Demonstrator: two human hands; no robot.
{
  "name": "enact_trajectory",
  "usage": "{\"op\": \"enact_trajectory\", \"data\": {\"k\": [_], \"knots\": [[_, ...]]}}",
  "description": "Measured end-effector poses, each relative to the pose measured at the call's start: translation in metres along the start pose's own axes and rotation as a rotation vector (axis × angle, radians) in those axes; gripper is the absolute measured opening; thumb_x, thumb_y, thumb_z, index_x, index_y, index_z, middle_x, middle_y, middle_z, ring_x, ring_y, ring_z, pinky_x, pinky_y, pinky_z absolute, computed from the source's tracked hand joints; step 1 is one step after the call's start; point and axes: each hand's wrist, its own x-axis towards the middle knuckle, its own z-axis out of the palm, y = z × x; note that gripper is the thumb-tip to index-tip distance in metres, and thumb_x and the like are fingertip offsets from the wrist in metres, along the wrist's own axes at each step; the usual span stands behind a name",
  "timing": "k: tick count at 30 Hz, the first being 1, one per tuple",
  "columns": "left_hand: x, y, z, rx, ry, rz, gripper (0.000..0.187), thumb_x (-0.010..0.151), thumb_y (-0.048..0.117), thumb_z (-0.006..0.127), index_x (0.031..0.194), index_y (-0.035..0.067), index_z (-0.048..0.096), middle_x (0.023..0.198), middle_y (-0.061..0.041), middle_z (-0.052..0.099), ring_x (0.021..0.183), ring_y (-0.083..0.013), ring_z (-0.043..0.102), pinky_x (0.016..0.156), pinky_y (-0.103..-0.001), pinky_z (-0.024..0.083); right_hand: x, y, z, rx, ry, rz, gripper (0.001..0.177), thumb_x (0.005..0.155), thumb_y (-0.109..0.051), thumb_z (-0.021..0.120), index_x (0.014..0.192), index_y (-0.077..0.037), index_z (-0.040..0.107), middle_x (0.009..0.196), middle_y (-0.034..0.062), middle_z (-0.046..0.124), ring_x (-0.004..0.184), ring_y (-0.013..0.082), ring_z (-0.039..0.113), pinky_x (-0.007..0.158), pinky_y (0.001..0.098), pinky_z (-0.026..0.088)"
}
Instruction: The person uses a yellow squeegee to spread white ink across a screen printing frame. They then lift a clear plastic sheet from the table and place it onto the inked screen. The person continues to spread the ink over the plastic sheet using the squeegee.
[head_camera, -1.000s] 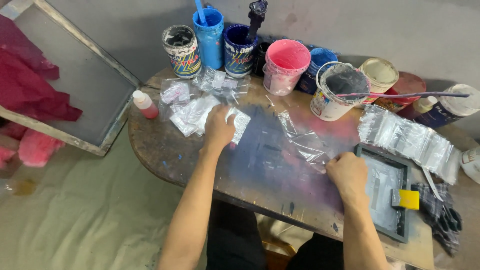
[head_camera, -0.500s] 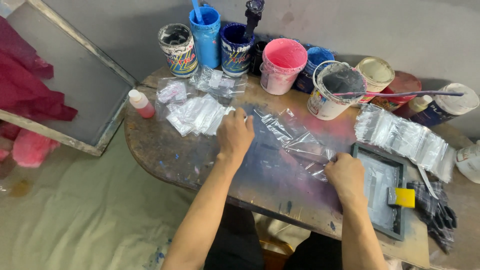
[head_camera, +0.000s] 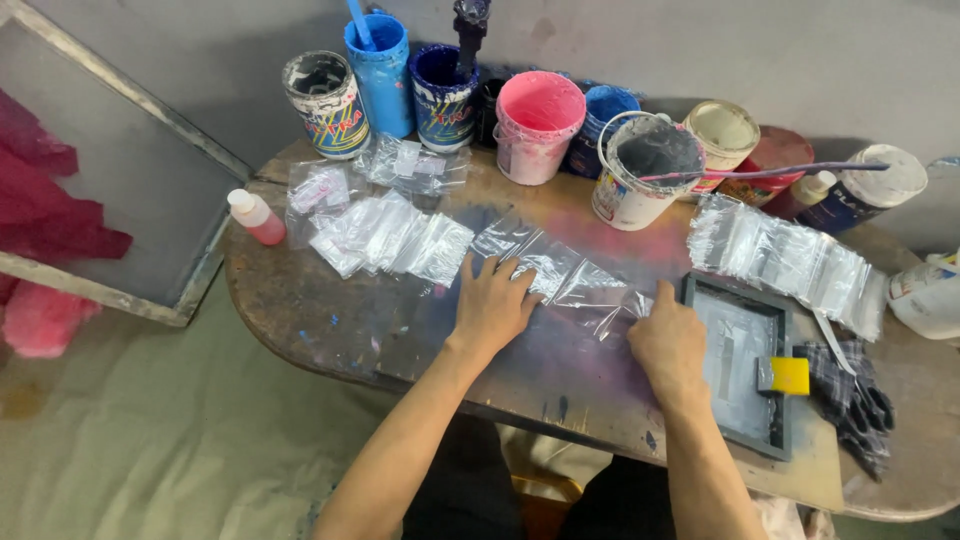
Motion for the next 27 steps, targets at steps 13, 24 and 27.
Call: {"op": "enact_trajectory", "data": {"k": [13,24,27], "knots": [[-0.027,0.034,-0.013,-0.016,0.081,-0.065,0.031,0.084,0.035,0.08,0.101,0.011,0.072,0.103,-0.009,0.059,0.113,-0.029,0.053,0.091,-0.05,0.037,-0.046,-0.002,0.022,-0.036,0.442,-0.28,0.046,0.086,-0.015,0.065,0.132,-0.008,0.069,0.11,0.0151,0.059,0.096,0.0392,0.07,0.069,0.0504,0.062],[-0.026,0.059,-0.002,-0.118,-0.026,0.167,0.039,0.093,0.032,0.069,0.124,0.009,0.07,0.134,-0.014,0.065,0.136,-0.0365,0.051,0.11,-0.056,0.039,-0.097,0.054,-0.002,0.081,0.582,-0.403,0.031,0.096,-0.017,0.07,0.121,0.001,0.074,0.118,0.0192,0.076,0.11,0.0266,0.072,0.1,0.0376,0.056],[-0.019,0.068,0.001,-0.163,0.035,0.19,0.039,0.094,0.034,0.07,0.123,0.008,0.069,0.138,-0.015,0.063,0.137,-0.0379,0.051,0.111,-0.058,0.039,-0.097,0.117,-0.01,0.072,0.646,-0.128,0.025,0.105,-0.016,0.071,0.122,0.002,0.075,0.118,0.0216,0.075,0.112,0.032,0.065,0.099,0.0444,0.049]]}}
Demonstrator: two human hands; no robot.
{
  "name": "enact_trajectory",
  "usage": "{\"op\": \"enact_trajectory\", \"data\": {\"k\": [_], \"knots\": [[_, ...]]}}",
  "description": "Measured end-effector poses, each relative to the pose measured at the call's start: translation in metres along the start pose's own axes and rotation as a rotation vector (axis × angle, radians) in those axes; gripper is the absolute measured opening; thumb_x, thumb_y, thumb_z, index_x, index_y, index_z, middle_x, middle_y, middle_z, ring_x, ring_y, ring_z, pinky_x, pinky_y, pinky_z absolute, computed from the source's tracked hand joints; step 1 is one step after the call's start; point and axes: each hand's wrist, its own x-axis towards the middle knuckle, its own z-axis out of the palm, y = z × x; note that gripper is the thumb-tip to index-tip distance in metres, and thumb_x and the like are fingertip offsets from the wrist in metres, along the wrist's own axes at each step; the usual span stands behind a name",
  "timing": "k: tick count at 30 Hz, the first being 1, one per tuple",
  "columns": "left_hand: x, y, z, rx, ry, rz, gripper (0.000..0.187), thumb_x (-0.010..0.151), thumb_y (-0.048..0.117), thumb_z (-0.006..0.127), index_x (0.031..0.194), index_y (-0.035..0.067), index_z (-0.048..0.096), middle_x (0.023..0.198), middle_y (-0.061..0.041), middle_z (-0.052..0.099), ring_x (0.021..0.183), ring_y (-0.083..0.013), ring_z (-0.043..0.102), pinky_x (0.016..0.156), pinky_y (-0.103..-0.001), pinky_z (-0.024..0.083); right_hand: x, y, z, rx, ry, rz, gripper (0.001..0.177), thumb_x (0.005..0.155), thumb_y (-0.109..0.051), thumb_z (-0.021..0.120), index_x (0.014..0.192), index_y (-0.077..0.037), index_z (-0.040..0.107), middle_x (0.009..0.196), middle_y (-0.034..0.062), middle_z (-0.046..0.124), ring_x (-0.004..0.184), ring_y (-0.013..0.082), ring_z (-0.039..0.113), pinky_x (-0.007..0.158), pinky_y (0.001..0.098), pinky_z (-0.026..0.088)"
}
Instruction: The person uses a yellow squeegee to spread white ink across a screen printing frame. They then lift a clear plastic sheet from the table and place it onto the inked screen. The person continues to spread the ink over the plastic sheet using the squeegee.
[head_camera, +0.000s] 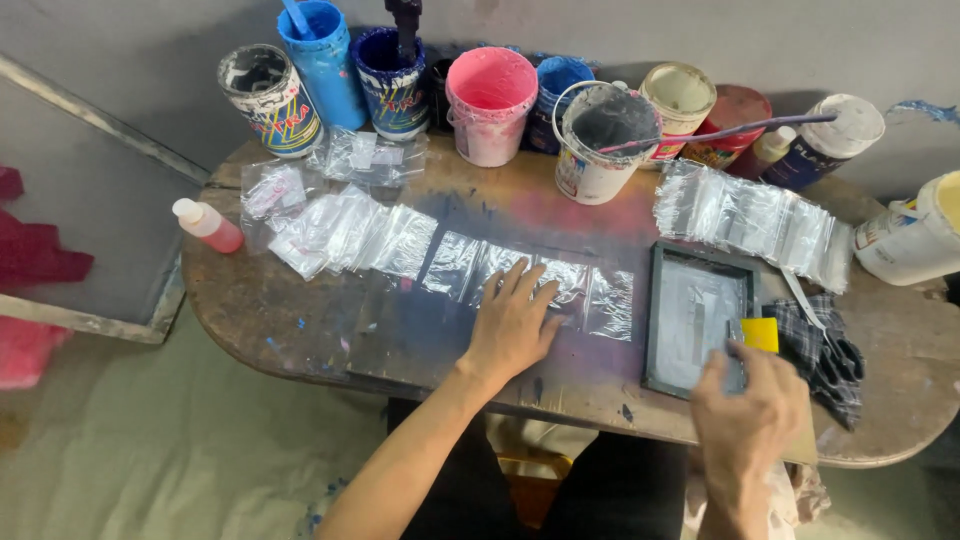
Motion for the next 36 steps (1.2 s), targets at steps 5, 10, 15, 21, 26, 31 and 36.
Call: {"op": "enact_trajectory", "data": {"k": [5,10,15,21,26,31,36], "knots": [[0.025,0.015,0.013,-0.1,-0.084,0.072,0.047,0.089,0.031,0.073,0.13,0.009,0.066,0.148,-0.014,0.056,0.143,-0.0388,0.044,0.116,-0.06,0.033,0.016,0.047,-0.019,-0.062,-0.24,0.446,0.042,0.101,-0.033,0.068,0.128,-0.001,0.074,0.119,0.026,0.071,0.115,0.042,0.062,0.098,0.0557,0.043],[0.035,0.021,0.026,-0.106,-0.267,0.052,0.054,0.09,0.036,0.069,0.138,0.011,0.061,0.151,-0.012,0.053,0.145,-0.039,0.04,0.118,-0.062,0.028,0.025,0.058,-0.019,0.048,-0.492,0.684,0.044,0.094,-0.037,0.067,0.132,-0.017,0.075,0.112,0.0138,0.079,0.111,0.0325,0.068,0.107,0.0434,0.045],[0.037,0.036,0.032,-0.092,-0.295,0.022,0.053,0.092,0.04,0.065,0.138,0.015,0.061,0.15,-0.011,0.055,0.144,-0.0398,0.041,0.115,-0.061,0.03,0.021,0.072,-0.006,0.116,-0.393,0.598,0.038,0.092,-0.031,0.073,0.121,-0.008,0.08,0.1,0.0146,0.08,0.096,0.0273,0.072,0.098,0.0377,0.05],[0.035,0.041,0.04,-0.077,-0.178,0.058,0.051,0.089,0.039,0.07,0.132,0.012,0.066,0.141,-0.011,0.061,0.14,-0.0393,0.045,0.112,-0.061,0.036,0.02,0.078,0.0,0.11,-0.269,0.467,0.034,0.092,-0.025,0.071,0.118,-0.005,0.081,0.093,0.0147,0.079,0.087,0.0264,0.074,0.095,0.0384,0.053],[0.036,0.041,0.038,-0.055,-0.17,0.072,0.053,0.089,0.04,0.069,0.135,0.013,0.064,0.143,-0.009,0.061,0.141,-0.0366,0.045,0.11,-0.061,0.035,0.025,0.062,-0.01,0.171,-0.198,0.432,0.032,0.096,-0.021,0.073,0.12,-0.002,0.079,0.091,0.0136,0.077,0.081,0.022,0.071,0.088,0.035,0.056],[0.034,0.038,0.017,-0.161,-0.098,0.069,0.043,0.097,0.032,0.063,0.134,0.01,0.064,0.143,-0.011,0.062,0.143,-0.036,0.045,0.11,-0.061,0.033,0.02,0.052,0.003,0.199,-0.164,0.365,0.031,0.095,-0.019,0.075,0.119,0.0,0.079,0.085,0.012,0.076,0.075,0.0202,0.07,0.081,0.0336,0.057],[0.022,0.013,0.002,-0.067,-0.038,0.004,0.042,0.091,0.022,0.069,0.131,0.011,0.066,0.143,-0.01,0.061,0.142,-0.0339,0.046,0.112,-0.061,0.031,0.011,0.028,0.02,0.247,-0.237,0.405,0.028,0.094,-0.021,0.073,0.115,-0.003,0.08,0.079,0.0061,0.074,0.068,0.0156,0.065,0.072,0.0313,0.055]]}}
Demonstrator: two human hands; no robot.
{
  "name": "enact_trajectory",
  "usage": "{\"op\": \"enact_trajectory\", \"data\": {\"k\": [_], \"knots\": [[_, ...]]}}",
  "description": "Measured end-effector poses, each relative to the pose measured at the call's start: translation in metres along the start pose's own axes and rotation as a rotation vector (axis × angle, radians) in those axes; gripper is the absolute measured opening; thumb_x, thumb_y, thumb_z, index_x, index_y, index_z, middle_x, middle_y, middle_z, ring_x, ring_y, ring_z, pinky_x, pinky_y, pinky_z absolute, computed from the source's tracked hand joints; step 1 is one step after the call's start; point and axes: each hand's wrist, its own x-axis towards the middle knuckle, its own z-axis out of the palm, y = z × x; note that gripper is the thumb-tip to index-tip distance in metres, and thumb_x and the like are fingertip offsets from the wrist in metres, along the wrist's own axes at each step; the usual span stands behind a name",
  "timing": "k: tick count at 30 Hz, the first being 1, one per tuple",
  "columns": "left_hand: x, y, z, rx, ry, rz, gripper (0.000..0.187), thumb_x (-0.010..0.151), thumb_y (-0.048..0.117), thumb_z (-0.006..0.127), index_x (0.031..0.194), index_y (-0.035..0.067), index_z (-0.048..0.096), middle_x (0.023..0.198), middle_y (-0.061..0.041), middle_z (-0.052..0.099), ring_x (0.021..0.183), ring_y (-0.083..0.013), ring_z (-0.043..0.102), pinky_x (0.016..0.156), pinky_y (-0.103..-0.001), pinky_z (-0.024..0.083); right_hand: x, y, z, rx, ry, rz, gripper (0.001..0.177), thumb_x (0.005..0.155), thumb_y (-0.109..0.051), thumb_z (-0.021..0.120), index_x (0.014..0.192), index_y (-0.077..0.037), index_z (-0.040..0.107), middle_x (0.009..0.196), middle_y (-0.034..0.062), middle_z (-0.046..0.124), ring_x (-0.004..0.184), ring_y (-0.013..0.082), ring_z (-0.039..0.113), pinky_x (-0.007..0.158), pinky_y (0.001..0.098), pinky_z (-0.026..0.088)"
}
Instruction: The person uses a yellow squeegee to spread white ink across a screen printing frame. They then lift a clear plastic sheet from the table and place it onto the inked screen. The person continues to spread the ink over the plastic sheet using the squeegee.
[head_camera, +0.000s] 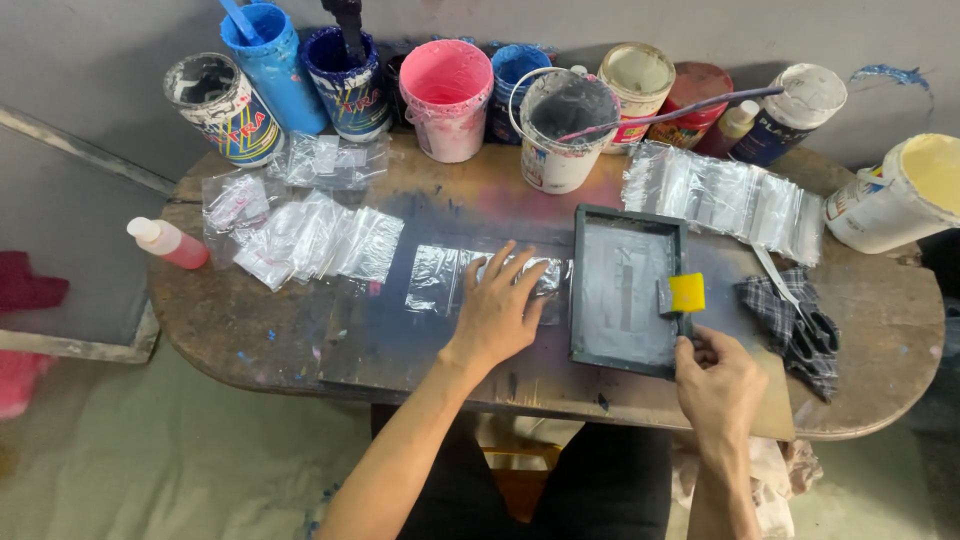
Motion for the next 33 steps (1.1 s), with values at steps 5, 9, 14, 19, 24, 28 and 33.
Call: {"op": "enact_trajectory", "data": {"k": [5,9,14,19,24,28,33], "knots": [[-0.01,-0.022,-0.015,0.028,0.0,-0.089,0.043,0.09,0.027,0.073,0.13,0.014,0.067,0.14,-0.011,0.062,0.141,-0.036,0.048,0.109,-0.061,0.033,-0.008,-0.009,0.021,0.039,0.033,-0.026,0.028,0.088,-0.018,0.075,0.112,-0.002,0.08,0.081,0.0125,0.074,0.072,0.0236,0.069,0.07,0.0363,0.055],[-0.018,-0.033,-0.021,0.037,-0.015,-0.162,0.044,0.089,0.027,0.073,0.131,0.016,0.068,0.138,-0.013,0.063,0.139,-0.0368,0.05,0.108,-0.062,0.034,-0.011,-0.016,0.029,0.094,0.061,-0.072,0.028,0.087,-0.01,0.077,0.111,0.005,0.078,0.082,0.0219,0.074,0.074,0.0333,0.072,0.062,0.04,0.057],[-0.024,-0.039,-0.02,0.052,-0.014,-0.17,0.043,0.09,0.031,0.073,0.13,0.017,0.068,0.138,-0.011,0.064,0.139,-0.0351,0.05,0.107,-0.06,0.034,-0.011,-0.008,0.039,0.079,0.07,-0.083,0.028,0.086,-0.012,0.078,0.11,0.003,0.079,0.084,0.0189,0.074,0.075,0.0291,0.072,0.061,0.0373,0.057],[-0.025,-0.041,-0.021,0.056,-0.017,-0.179,0.043,0.09,0.032,0.073,0.13,0.018,0.069,0.137,-0.011,0.064,0.139,-0.0346,0.051,0.107,-0.06,0.034,-0.012,-0.009,0.037,0.082,0.074,-0.098,0.028,0.087,-0.01,0.077,0.11,0.005,0.079,0.085,0.0203,0.074,0.075,0.0292,0.072,0.061,0.0372,0.057],[-0.028,-0.047,-0.019,0.055,-0.001,-0.183,0.041,0.09,0.031,0.073,0.128,0.017,0.07,0.136,-0.011,0.065,0.138,-0.0357,0.052,0.106,-0.061,0.035,-0.011,-0.005,0.039,0.052,0.07,-0.084,0.029,0.087,-0.012,0.077,0.111,0.003,0.079,0.083,0.018,0.074,0.07,0.0266,0.071,0.059,0.036,0.056],[-0.029,-0.049,-0.019,0.07,0.01,-0.177,0.041,0.089,0.032,0.074,0.128,0.018,0.071,0.136,-0.011,0.065,0.137,-0.0356,0.052,0.105,-0.061,0.036,-0.012,-0.005,0.04,0.042,0.078,-0.094,0.028,0.087,-0.011,0.077,0.11,0.004,0.079,0.084,0.0185,0.074,0.071,0.0264,0.071,0.059,0.0355,0.056],[-0.029,-0.047,-0.02,0.07,-0.001,-0.18,0.039,0.09,0.033,0.072,0.126,0.019,0.072,0.135,-0.01,0.066,0.137,-0.0349,0.053,0.106,-0.061,0.035,-0.012,-0.007,0.041,0.039,0.08,-0.096,0.029,0.087,-0.013,0.078,0.111,0.002,0.079,0.083,0.0172,0.073,0.071,0.0269,0.071,0.059,0.0371,0.056]]}}
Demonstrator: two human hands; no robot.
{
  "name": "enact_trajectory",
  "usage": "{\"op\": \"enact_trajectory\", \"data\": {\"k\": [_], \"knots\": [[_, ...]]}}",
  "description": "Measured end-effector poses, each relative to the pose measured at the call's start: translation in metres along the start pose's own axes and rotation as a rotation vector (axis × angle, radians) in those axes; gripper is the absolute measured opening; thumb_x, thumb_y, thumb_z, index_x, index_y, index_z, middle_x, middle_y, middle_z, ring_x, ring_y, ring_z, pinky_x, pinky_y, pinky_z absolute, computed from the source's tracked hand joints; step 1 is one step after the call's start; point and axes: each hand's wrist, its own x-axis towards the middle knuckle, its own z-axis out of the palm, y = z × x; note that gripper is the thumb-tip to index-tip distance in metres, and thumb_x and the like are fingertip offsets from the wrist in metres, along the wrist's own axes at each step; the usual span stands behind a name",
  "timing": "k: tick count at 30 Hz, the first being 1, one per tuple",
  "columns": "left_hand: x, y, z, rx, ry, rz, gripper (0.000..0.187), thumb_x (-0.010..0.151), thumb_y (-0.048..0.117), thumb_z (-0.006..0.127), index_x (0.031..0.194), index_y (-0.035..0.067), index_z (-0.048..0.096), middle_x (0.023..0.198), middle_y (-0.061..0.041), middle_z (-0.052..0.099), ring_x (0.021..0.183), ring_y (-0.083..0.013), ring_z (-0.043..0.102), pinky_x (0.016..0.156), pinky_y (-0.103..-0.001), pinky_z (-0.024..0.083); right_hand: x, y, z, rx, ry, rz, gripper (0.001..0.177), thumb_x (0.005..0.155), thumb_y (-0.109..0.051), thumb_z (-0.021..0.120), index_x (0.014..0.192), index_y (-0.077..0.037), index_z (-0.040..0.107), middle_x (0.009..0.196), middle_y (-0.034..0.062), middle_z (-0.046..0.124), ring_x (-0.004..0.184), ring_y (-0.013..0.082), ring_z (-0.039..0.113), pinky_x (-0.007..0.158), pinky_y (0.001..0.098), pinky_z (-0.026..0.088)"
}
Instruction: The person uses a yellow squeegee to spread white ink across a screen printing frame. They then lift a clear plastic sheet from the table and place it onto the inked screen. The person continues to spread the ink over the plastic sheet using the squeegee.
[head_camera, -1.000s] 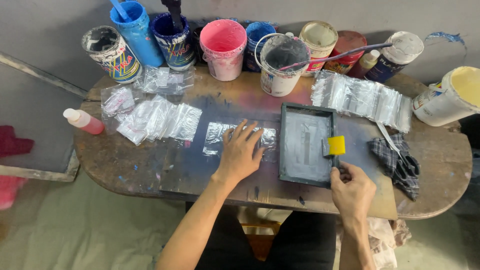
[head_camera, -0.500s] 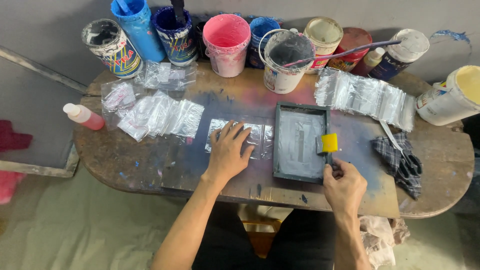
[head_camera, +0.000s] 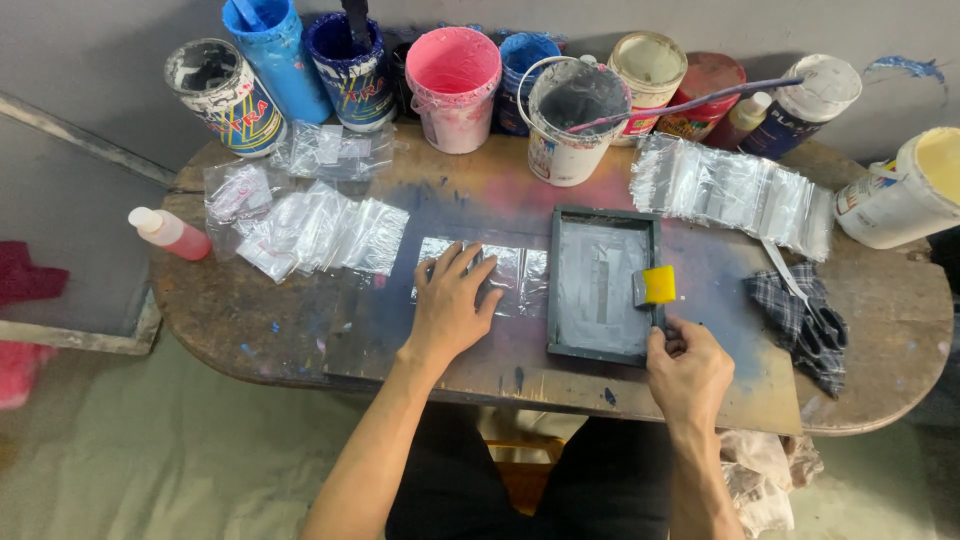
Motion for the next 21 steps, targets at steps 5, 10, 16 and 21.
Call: {"op": "enact_trajectory", "data": {"k": [5,10,16,21], "knots": [[-0.0005,0.0006,-0.0001,0.0,-0.009,-0.011,0.039,0.09,0.032,0.072,0.126,0.019,0.072,0.137,-0.01,0.065,0.137,-0.0339,0.052,0.106,-0.06,0.034,0.0003,-0.005,-0.0034,-0.002,-0.008,-0.012,0.029,0.086,-0.012,0.077,0.111,0.004,0.079,0.084,0.0188,0.073,0.072,0.0286,0.071,0.059,0.0376,0.056],[-0.0003,0.002,-0.0016,-0.011,-0.031,-0.032,0.039,0.09,0.033,0.072,0.126,0.019,0.072,0.137,-0.011,0.065,0.137,-0.0336,0.053,0.107,-0.06,0.034,0.0007,-0.0052,-0.0031,0.006,-0.026,0.002,0.028,0.087,-0.013,0.076,0.111,0.002,0.079,0.083,0.0174,0.073,0.073,0.0279,0.071,0.06,0.038,0.056],[-0.0001,0.0017,-0.0045,-0.012,-0.031,-0.029,0.039,0.09,0.032,0.072,0.127,0.018,0.072,0.138,-0.01,0.065,0.137,-0.0329,0.053,0.107,-0.059,0.034,-0.0003,-0.0075,-0.0022,-0.035,-0.001,-0.058,0.028,0.086,-0.012,0.076,0.108,0.005,0.079,0.083,0.0178,0.073,0.073,0.0295,0.072,0.059,0.0384,0.056],[0.0003,0.0007,-0.0046,-0.012,-0.014,-0.033,0.038,0.091,0.032,0.072,0.126,0.019,0.072,0.137,-0.01,0.065,0.136,-0.0322,0.054,0.107,-0.059,0.033,-0.0007,-0.0056,-0.0006,-0.069,0.011,-0.093,0.028,0.085,-0.012,0.076,0.108,0.004,0.08,0.083,0.0162,0.073,0.073,0.0272,0.072,0.06,0.0361,0.056]]}}
